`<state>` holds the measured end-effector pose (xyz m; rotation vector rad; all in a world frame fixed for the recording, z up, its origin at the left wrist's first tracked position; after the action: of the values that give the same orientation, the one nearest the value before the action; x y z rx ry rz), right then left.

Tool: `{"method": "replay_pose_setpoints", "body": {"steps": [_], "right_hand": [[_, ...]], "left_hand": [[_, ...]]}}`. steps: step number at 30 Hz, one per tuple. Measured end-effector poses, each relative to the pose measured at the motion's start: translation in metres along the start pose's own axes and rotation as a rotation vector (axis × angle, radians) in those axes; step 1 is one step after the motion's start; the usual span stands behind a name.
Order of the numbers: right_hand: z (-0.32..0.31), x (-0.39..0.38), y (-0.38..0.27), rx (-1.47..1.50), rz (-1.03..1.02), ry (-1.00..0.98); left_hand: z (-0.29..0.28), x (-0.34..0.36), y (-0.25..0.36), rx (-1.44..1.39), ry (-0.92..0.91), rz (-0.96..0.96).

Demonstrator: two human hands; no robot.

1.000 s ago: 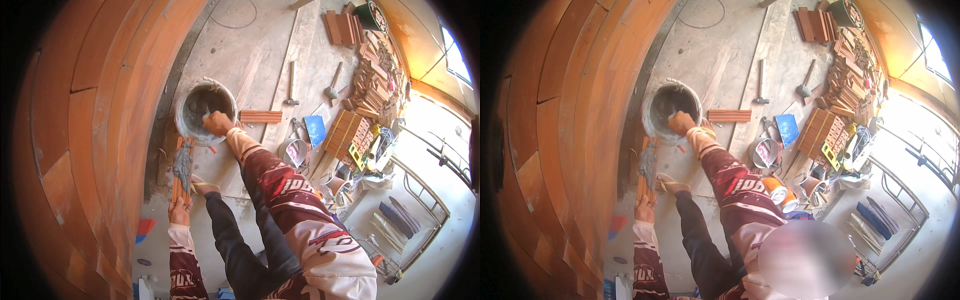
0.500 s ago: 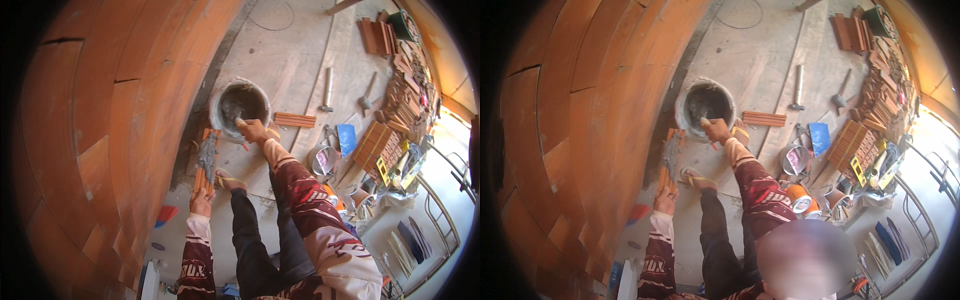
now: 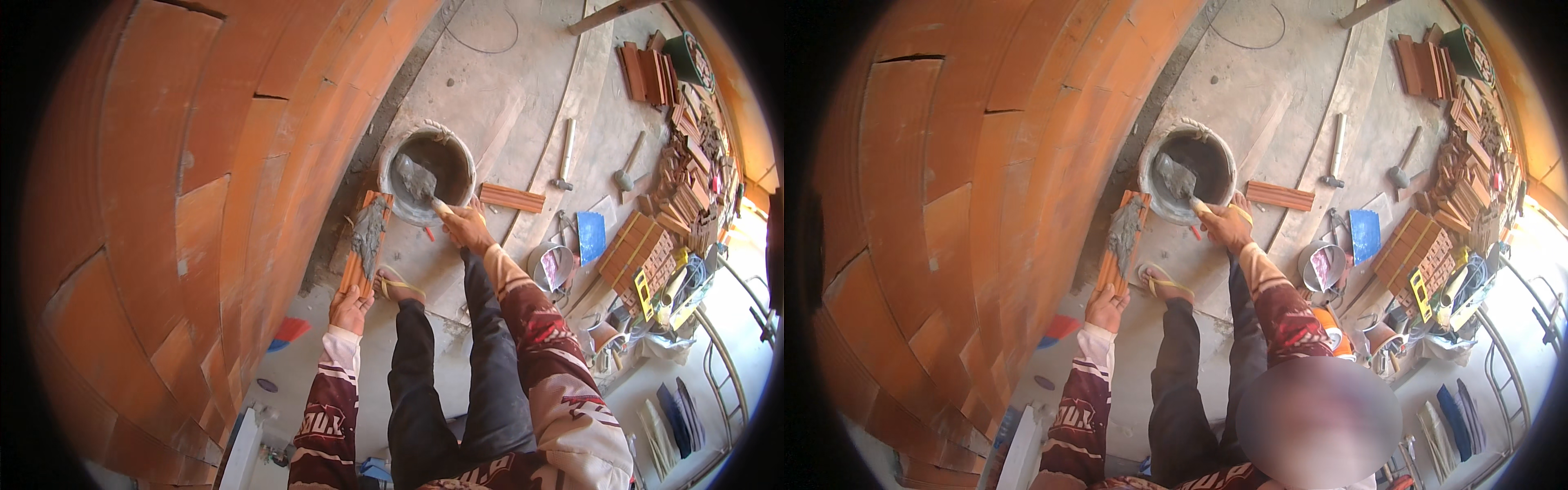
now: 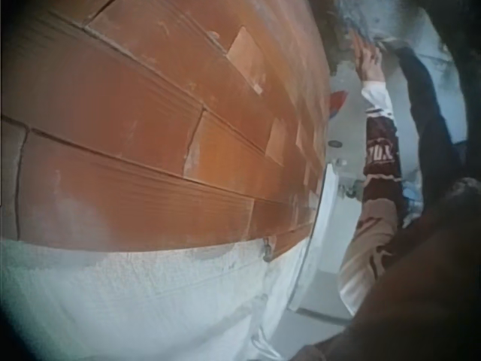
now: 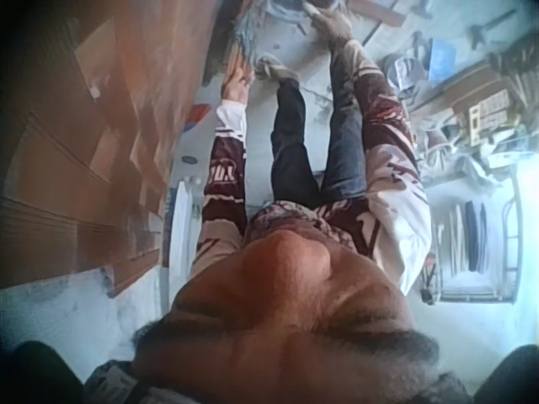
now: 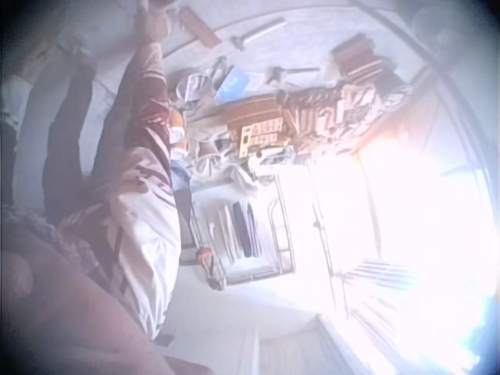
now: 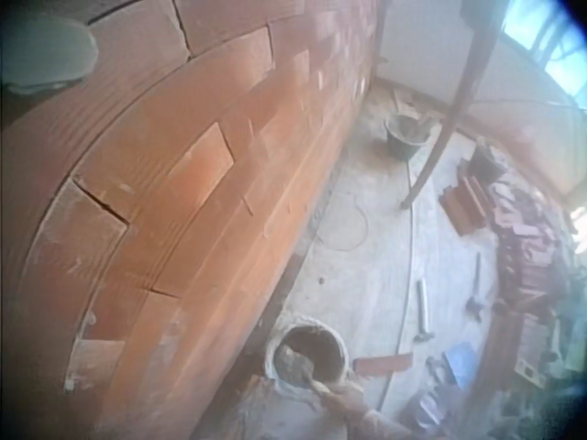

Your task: The person applies mortar to a wall and places terracotta tiles in a staggered pattern. They use a trowel to spread the mortar and a white PVC pipe to tap the tiles into position, ensuring they are level and securely attached.

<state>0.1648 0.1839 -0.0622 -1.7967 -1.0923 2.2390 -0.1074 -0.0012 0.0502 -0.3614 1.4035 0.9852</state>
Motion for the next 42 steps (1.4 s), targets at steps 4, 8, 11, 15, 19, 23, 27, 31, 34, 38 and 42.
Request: {"method": "replay_pose_setpoints", "body": {"steps": [4, 8, 11, 15, 19, 23, 27, 31, 34, 38, 42], "right_hand": [[0.001, -0.059, -0.026, 0.046, -0.094, -0.053], [0.009, -0.125, -0.042, 0.11, -0.137, 0.081], [0.017, -0.164, -0.067, -0.362, -0.732, 0.412], [0.038, -0.202, -0.082, -0.468, -0.715, 0.451], [0.06, -0.226, -0.083, -0.586, -0.904, 0.561], [0.072, -0.251, -0.076, -0.617, -0.89, 0.591], [0.06, -0.286, -0.077, -0.681, -0.895, 0.594], [0.046, -0.327, -0.069, -0.636, -0.882, 0.549], [0.033, -0.355, -0.089, -0.565, -0.849, 0.612], [0.005, -0.365, -0.15, -0.609, -0.733, 0.746], [-0.035, -0.354, -0.216, -0.792, -0.855, 0.768]], "left_hand": [[0.013, -0.001, 0.008, -0.027, -0.037, 0.035], [0.045, -0.009, 0.023, -0.038, -0.054, 0.069], [0.069, -0.016, 0.032, -0.006, -0.087, 0.1], [0.103, -0.036, 0.047, 0.08, -0.108, 0.18], [0.154, -0.066, 0.073, 0.16, -0.16, 0.346], [0.182, -0.095, 0.09, 0.181, -0.248, 0.385], [0.197, -0.122, 0.105, 0.164, -0.326, 0.387], [0.182, -0.14, 0.117, 0.195, -0.279, 0.498], [0.175, -0.153, 0.128, 0.291, -0.252, 0.678], [0.158, -0.176, 0.139, 0.553, -0.198, 0.889], [0.139, -0.184, 0.136, 0.641, -0.136, 1.007]]}}
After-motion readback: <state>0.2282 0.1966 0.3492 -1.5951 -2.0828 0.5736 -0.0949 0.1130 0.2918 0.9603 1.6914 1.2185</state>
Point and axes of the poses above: each hand's wrist, its own x-axis towards the middle knuckle, its own z-axis out of the palm, y = z × x, the point moved 6 cm from there along x, towards the middle knuckle, and after that the axes turned 2 degrees about -y, right-handed, at the moved point
